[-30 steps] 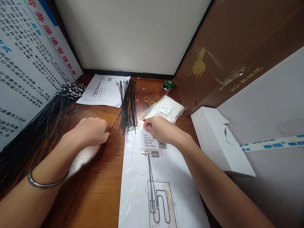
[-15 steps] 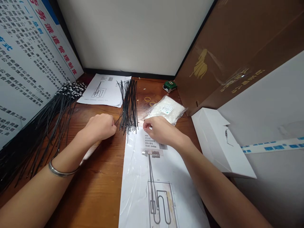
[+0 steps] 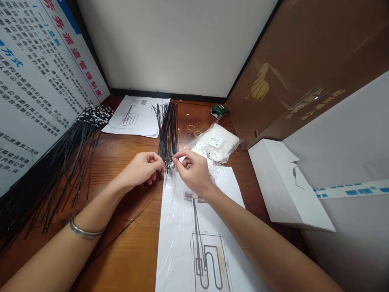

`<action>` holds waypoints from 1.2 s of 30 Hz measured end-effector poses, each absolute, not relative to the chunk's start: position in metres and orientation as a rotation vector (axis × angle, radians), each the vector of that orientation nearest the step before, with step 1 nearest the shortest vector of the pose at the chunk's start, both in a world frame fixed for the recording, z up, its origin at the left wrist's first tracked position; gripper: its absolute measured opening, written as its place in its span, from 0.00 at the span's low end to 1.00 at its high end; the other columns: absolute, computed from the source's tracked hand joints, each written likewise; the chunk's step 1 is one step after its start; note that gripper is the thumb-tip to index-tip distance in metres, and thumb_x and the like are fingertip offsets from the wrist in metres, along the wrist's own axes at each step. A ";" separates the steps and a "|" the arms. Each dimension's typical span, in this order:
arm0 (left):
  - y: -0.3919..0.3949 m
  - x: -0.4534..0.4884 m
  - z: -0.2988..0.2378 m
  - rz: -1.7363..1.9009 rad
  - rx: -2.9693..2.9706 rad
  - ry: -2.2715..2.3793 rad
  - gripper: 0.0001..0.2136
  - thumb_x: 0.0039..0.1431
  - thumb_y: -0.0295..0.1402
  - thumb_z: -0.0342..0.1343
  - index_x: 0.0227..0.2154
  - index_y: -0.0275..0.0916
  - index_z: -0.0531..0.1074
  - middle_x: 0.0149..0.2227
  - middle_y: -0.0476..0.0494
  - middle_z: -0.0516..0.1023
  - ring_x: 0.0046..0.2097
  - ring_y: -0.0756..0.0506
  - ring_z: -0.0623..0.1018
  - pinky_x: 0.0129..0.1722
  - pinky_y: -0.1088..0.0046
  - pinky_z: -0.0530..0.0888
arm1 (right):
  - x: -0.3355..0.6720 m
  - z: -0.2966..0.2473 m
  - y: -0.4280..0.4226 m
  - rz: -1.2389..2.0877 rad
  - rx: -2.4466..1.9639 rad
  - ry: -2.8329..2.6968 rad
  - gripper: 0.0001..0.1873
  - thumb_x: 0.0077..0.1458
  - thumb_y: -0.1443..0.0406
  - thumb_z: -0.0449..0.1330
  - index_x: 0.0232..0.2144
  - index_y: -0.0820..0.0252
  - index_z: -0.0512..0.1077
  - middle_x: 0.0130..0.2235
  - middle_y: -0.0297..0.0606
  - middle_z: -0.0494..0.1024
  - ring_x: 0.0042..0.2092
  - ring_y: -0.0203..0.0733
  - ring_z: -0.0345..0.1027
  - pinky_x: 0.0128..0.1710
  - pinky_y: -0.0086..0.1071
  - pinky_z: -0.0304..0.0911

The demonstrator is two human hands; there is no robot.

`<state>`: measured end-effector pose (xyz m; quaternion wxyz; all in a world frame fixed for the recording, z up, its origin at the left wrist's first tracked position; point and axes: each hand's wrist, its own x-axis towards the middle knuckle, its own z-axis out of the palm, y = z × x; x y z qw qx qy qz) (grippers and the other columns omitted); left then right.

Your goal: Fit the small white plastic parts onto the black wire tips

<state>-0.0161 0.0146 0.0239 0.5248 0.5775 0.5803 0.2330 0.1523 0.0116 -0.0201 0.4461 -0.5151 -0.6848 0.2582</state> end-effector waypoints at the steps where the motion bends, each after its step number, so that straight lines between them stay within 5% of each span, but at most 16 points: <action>1: 0.012 -0.015 0.023 0.597 1.332 1.339 0.02 0.51 0.30 0.53 0.28 0.38 0.66 0.26 0.47 0.77 0.18 0.54 0.66 0.16 0.79 0.64 | 0.152 -0.021 0.011 0.606 -1.245 -1.703 0.05 0.53 0.65 0.56 0.30 0.59 0.72 0.21 0.31 0.69 0.22 0.34 0.60 0.25 0.29 0.58; 6: 0.004 -0.010 0.017 0.649 1.188 1.198 0.10 0.51 0.30 0.56 0.37 0.35 0.68 0.29 0.45 0.79 0.18 0.54 0.68 0.17 0.78 0.67 | 0.152 -0.024 0.010 0.462 -1.154 -1.802 0.07 0.55 0.66 0.55 0.34 0.59 0.73 0.32 0.37 0.78 0.24 0.34 0.63 0.28 0.31 0.63; 13: -0.002 -0.013 0.016 0.596 1.244 1.120 0.09 0.49 0.34 0.59 0.30 0.36 0.67 0.27 0.46 0.79 0.17 0.55 0.68 0.15 0.79 0.64 | 0.150 -0.026 0.009 0.386 -0.882 -1.926 0.11 0.56 0.72 0.53 0.33 0.60 0.76 0.33 0.39 0.80 0.34 0.38 0.72 0.36 0.32 0.68; 23: 0.001 -0.020 0.012 0.616 1.257 1.011 0.13 0.53 0.42 0.58 0.28 0.36 0.68 0.24 0.48 0.77 0.16 0.56 0.67 0.14 0.81 0.62 | 0.149 -0.030 0.013 0.204 -0.723 -1.893 0.10 0.55 0.73 0.54 0.32 0.59 0.74 0.30 0.38 0.80 0.30 0.37 0.72 0.28 0.32 0.67; 27: 0.000 -0.024 0.008 0.656 1.267 0.994 0.13 0.55 0.42 0.56 0.29 0.35 0.69 0.24 0.49 0.75 0.17 0.56 0.66 0.15 0.81 0.63 | 0.150 -0.030 0.011 0.176 -0.811 -1.832 0.11 0.55 0.72 0.56 0.39 0.57 0.74 0.32 0.37 0.80 0.24 0.34 0.66 0.25 0.31 0.66; 36: -0.002 -0.024 0.004 0.712 1.283 1.044 0.11 0.56 0.40 0.56 0.31 0.36 0.71 0.21 0.52 0.73 0.15 0.57 0.63 0.13 0.82 0.59 | 0.149 -0.023 0.011 0.623 -1.036 -1.514 0.06 0.53 0.68 0.58 0.31 0.59 0.76 0.30 0.37 0.76 0.24 0.32 0.61 0.21 0.29 0.57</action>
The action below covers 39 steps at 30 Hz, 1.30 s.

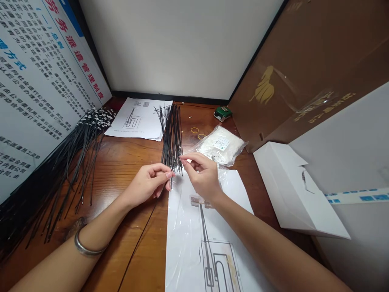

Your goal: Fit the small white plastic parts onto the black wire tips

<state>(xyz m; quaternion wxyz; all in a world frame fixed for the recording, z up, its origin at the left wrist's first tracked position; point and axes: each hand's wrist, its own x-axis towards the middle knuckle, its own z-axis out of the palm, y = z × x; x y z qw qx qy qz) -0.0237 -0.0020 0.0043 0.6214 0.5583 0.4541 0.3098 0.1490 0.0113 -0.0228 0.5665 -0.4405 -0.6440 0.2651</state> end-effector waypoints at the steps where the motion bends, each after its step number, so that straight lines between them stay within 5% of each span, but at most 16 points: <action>1: -0.002 -0.024 0.004 0.712 1.289 1.045 0.11 0.56 0.40 0.56 0.31 0.36 0.71 0.21 0.52 0.73 0.15 0.57 0.63 0.13 0.82 0.59 | 0.149 -0.023 0.012 0.716 -1.061 -1.461 0.06 0.52 0.66 0.60 0.31 0.59 0.77 0.30 0.37 0.76 0.23 0.32 0.60 0.20 0.29 0.57; 6: -0.005 -0.022 0.005 0.684 1.351 1.051 0.10 0.56 0.38 0.56 0.31 0.36 0.70 0.21 0.52 0.73 0.15 0.57 0.63 0.13 0.81 0.58 | 0.151 -0.021 0.015 1.103 -1.048 -1.259 0.10 0.49 0.59 0.64 0.30 0.60 0.77 0.28 0.37 0.76 0.23 0.31 0.59 0.19 0.28 0.54; 14: -0.008 -0.018 0.004 0.745 1.439 1.074 0.11 0.59 0.39 0.53 0.29 0.35 0.70 0.24 0.49 0.75 0.17 0.57 0.63 0.16 0.80 0.59 | 0.149 -0.018 0.012 1.237 -0.956 -1.336 0.09 0.49 0.59 0.64 0.25 0.58 0.78 0.24 0.34 0.72 0.23 0.30 0.58 0.19 0.28 0.50; 26: -0.006 -0.015 0.004 0.877 1.361 1.034 0.08 0.56 0.35 0.55 0.25 0.36 0.68 0.22 0.51 0.74 0.18 0.57 0.62 0.18 0.79 0.57 | 0.148 -0.021 0.012 1.188 -0.951 -1.329 0.06 0.49 0.62 0.63 0.27 0.56 0.79 0.27 0.35 0.76 0.27 0.33 0.64 0.20 0.28 0.55; 33: -0.005 -0.005 0.006 0.926 1.258 1.061 0.13 0.54 0.41 0.57 0.24 0.36 0.69 0.18 0.52 0.70 0.15 0.57 0.59 0.14 0.80 0.54 | 0.146 -0.019 0.009 1.026 -0.937 -1.416 0.04 0.50 0.65 0.63 0.27 0.53 0.79 0.29 0.35 0.79 0.33 0.38 0.70 0.33 0.36 0.67; 39: -0.006 -0.007 0.004 0.937 1.232 1.048 0.14 0.53 0.43 0.58 0.28 0.35 0.70 0.20 0.50 0.73 0.16 0.55 0.64 0.13 0.80 0.62 | 0.146 -0.020 0.008 0.983 -0.949 -1.443 0.06 0.52 0.65 0.61 0.30 0.55 0.79 0.31 0.37 0.78 0.33 0.37 0.70 0.32 0.35 0.66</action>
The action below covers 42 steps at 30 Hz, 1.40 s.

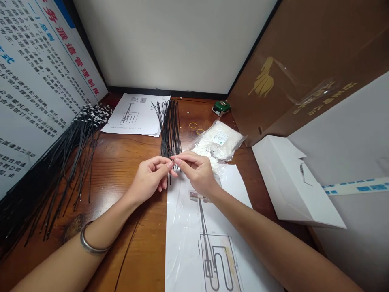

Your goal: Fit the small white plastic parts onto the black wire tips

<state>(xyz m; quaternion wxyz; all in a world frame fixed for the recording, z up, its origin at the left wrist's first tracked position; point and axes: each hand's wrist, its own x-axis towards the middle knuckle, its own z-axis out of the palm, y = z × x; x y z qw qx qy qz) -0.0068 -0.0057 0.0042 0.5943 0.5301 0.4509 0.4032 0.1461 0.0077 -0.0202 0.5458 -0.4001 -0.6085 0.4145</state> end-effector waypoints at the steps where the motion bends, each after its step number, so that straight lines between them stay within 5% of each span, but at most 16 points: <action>1: -0.006 -0.007 0.004 0.935 1.215 1.053 0.14 0.52 0.43 0.59 0.30 0.35 0.70 0.21 0.49 0.74 0.17 0.55 0.66 0.14 0.80 0.64 | 0.146 -0.020 0.007 0.973 -0.949 -1.447 0.06 0.52 0.66 0.61 0.29 0.56 0.79 0.31 0.37 0.78 0.33 0.37 0.70 0.32 0.34 0.65; 22: -0.006 -0.006 0.002 0.988 1.122 1.038 0.15 0.48 0.43 0.63 0.29 0.34 0.69 0.27 0.46 0.77 0.22 0.52 0.73 0.19 0.78 0.72 | 0.144 -0.020 0.006 0.944 -0.981 -1.525 0.06 0.54 0.63 0.61 0.28 0.55 0.78 0.25 0.34 0.76 0.31 0.38 0.68 0.31 0.34 0.64; 30: -0.005 -0.007 -0.001 1.017 1.092 1.083 0.14 0.51 0.41 0.61 0.29 0.34 0.69 0.27 0.46 0.77 0.21 0.53 0.72 0.18 0.79 0.72 | 0.146 -0.024 0.010 1.063 -1.014 -1.359 0.07 0.51 0.64 0.62 0.34 0.57 0.79 0.35 0.39 0.80 0.35 0.39 0.73 0.35 0.36 0.69; 37: -0.005 -0.006 0.000 1.000 1.096 1.102 0.13 0.51 0.41 0.61 0.30 0.34 0.72 0.26 0.45 0.78 0.21 0.53 0.72 0.19 0.78 0.72 | 0.144 -0.020 0.008 1.219 -1.060 -1.256 0.11 0.47 0.62 0.66 0.34 0.59 0.78 0.30 0.38 0.80 0.21 0.31 0.66 0.15 0.26 0.60; 42: -0.005 -0.006 -0.001 1.015 1.090 1.104 0.14 0.50 0.41 0.62 0.30 0.34 0.71 0.27 0.44 0.79 0.21 0.53 0.73 0.20 0.78 0.72 | 0.143 -0.019 0.007 1.217 -1.042 -1.267 0.07 0.47 0.62 0.65 0.30 0.58 0.78 0.27 0.35 0.79 0.16 0.26 0.58 0.12 0.25 0.55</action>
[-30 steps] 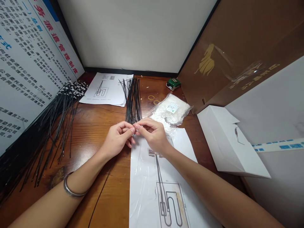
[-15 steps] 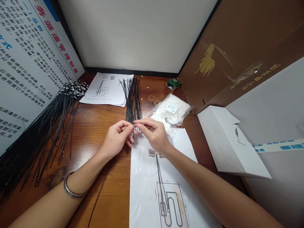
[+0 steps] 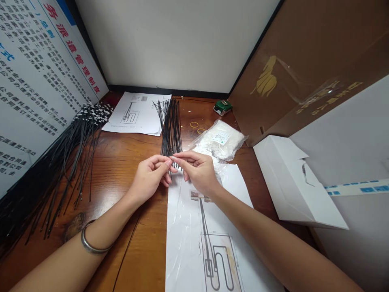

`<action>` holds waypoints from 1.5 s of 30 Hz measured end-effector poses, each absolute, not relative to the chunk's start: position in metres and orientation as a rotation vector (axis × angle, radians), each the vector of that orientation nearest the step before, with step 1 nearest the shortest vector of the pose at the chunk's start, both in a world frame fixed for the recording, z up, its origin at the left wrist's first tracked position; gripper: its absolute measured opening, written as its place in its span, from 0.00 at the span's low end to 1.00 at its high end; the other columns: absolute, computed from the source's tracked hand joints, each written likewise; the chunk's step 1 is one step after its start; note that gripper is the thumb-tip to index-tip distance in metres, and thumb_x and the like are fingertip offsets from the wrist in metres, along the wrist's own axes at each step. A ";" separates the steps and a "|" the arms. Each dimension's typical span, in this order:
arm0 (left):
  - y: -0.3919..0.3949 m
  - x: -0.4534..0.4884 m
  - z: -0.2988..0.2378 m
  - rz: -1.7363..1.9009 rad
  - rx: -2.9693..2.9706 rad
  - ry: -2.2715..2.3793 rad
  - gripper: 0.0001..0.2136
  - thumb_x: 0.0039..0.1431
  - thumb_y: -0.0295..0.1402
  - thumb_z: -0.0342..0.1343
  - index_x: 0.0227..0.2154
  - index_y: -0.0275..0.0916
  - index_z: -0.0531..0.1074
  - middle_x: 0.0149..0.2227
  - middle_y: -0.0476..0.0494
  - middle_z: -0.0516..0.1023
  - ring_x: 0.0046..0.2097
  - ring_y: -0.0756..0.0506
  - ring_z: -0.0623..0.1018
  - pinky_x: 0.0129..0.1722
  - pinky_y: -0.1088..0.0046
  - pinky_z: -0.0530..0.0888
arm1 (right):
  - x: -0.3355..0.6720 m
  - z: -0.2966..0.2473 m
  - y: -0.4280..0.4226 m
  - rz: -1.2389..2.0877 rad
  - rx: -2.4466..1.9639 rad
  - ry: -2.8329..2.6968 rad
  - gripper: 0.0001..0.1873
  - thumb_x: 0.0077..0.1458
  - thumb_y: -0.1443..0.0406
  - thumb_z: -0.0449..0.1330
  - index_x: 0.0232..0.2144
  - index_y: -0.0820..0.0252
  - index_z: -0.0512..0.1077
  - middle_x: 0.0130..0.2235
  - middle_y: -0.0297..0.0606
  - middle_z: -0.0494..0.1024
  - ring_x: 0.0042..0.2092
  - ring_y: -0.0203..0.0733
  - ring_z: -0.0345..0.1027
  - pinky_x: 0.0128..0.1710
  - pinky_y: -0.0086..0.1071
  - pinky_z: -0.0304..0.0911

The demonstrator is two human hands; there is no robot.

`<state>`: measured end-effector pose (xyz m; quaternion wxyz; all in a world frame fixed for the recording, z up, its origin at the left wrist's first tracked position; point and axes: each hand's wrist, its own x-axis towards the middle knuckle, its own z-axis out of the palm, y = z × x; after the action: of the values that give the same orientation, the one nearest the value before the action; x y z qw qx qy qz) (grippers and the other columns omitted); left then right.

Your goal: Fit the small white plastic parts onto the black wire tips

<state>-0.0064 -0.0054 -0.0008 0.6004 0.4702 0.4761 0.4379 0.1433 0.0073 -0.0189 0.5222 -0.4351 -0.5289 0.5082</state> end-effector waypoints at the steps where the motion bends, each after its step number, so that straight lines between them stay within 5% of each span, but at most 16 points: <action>1: -0.006 -0.006 -0.001 1.017 1.088 1.102 0.14 0.50 0.41 0.62 0.30 0.34 0.71 0.27 0.44 0.79 0.21 0.53 0.73 0.20 0.78 0.72 | 0.143 -0.019 0.007 1.212 -1.039 -1.270 0.06 0.47 0.62 0.65 0.29 0.58 0.78 0.27 0.35 0.78 0.17 0.26 0.58 0.13 0.25 0.55; 14: -0.006 -0.006 0.001 0.995 1.092 1.098 0.13 0.50 0.39 0.62 0.29 0.34 0.69 0.28 0.42 0.80 0.21 0.53 0.73 0.21 0.78 0.72 | 0.145 -0.025 0.009 1.102 -1.050 -1.338 0.06 0.46 0.64 0.65 0.31 0.57 0.79 0.29 0.35 0.78 0.26 0.33 0.66 0.24 0.30 0.62; 45: -0.009 -0.006 -0.002 1.004 1.208 1.062 0.12 0.54 0.39 0.59 0.30 0.34 0.69 0.26 0.47 0.76 0.22 0.54 0.72 0.22 0.78 0.72 | 0.150 -0.019 0.011 1.320 -0.959 -1.362 0.09 0.49 0.61 0.63 0.24 0.61 0.74 0.21 0.30 0.72 0.21 0.29 0.57 0.20 0.28 0.52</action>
<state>-0.0060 -0.0088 -0.0015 0.5834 0.5174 0.4550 0.4300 0.1500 0.0109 -0.0190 0.4866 -0.3943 -0.5597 0.5427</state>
